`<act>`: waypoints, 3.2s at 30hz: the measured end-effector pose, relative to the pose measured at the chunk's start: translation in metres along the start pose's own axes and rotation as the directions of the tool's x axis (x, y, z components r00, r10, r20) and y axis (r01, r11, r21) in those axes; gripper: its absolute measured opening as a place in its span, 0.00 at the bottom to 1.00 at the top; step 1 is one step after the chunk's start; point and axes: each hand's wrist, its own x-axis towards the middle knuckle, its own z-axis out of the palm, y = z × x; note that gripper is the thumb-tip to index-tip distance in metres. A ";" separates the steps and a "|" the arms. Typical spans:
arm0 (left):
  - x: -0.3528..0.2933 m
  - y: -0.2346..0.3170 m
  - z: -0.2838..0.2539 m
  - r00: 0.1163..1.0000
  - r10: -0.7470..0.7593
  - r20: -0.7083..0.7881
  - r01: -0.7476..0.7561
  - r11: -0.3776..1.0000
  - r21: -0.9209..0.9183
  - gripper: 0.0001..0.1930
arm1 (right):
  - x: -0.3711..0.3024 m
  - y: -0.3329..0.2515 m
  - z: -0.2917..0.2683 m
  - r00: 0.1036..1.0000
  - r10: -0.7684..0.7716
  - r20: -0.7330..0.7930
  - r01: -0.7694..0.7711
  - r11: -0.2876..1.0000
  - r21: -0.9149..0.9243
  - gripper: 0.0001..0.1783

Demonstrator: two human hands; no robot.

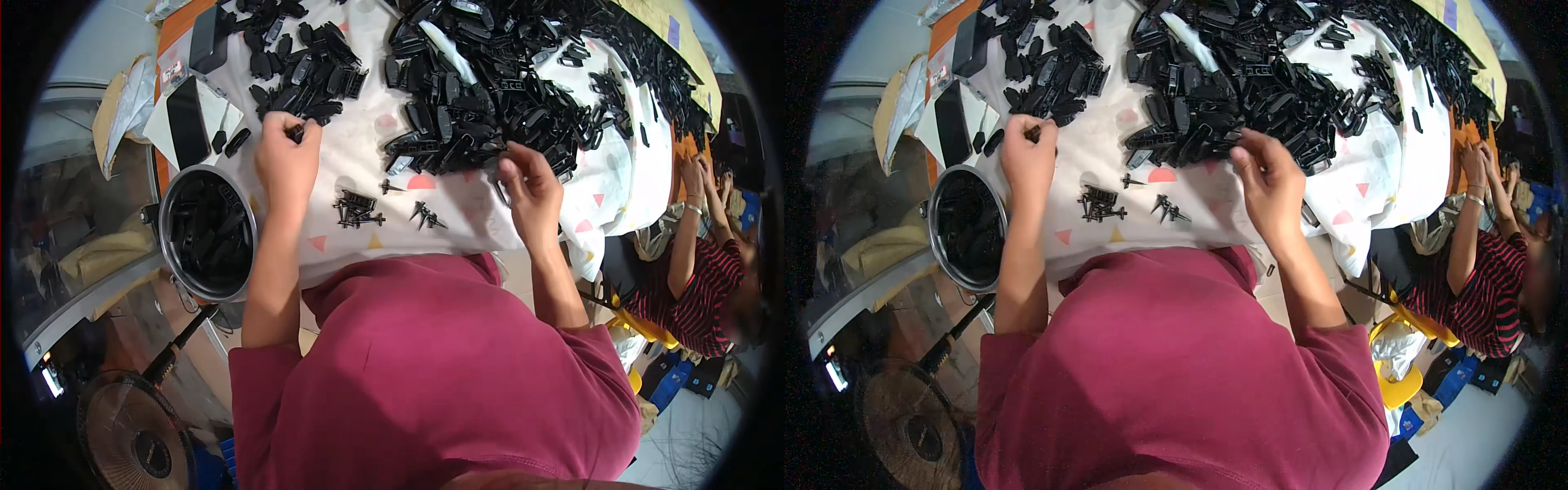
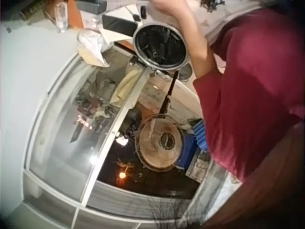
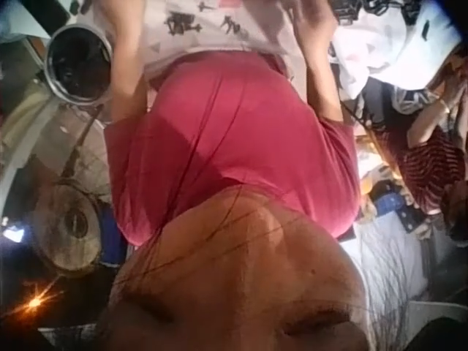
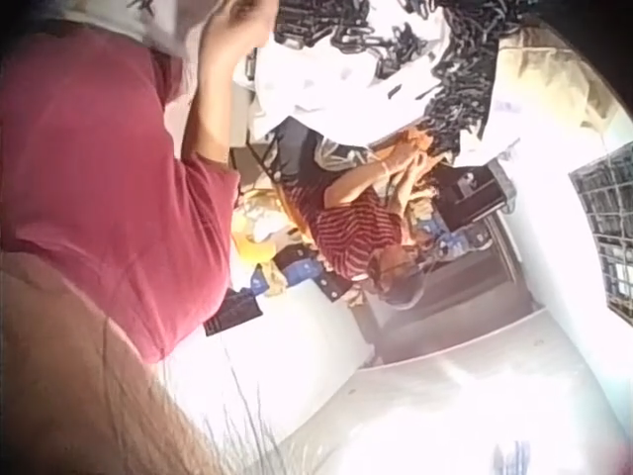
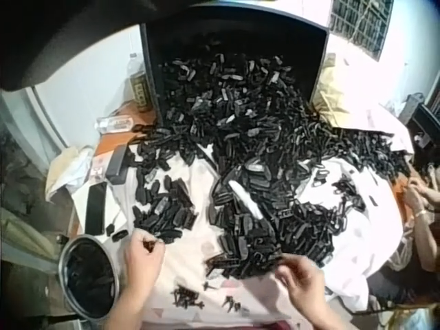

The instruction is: Assembling small black plastic components by inserting pins into housings.

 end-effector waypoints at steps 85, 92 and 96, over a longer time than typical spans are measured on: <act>-0.007 -0.002 -0.038 0.809 0.588 0.001 -0.509 0.699 0.502 0.11 | 0.003 -0.037 0.036 0.942 -0.041 0.332 -0.040 0.971 0.234 0.14; 0.005 -0.003 0.005 0.814 0.564 0.137 -0.543 0.658 0.522 0.07 | 0.019 -0.013 -0.006 0.993 -0.085 0.085 0.087 0.996 -0.018 0.08; -0.011 0.005 -0.002 0.839 0.508 0.198 -0.544 0.796 0.265 0.07 | 0.013 -0.010 0.003 0.838 -0.436 0.329 0.540 0.754 -0.374 0.09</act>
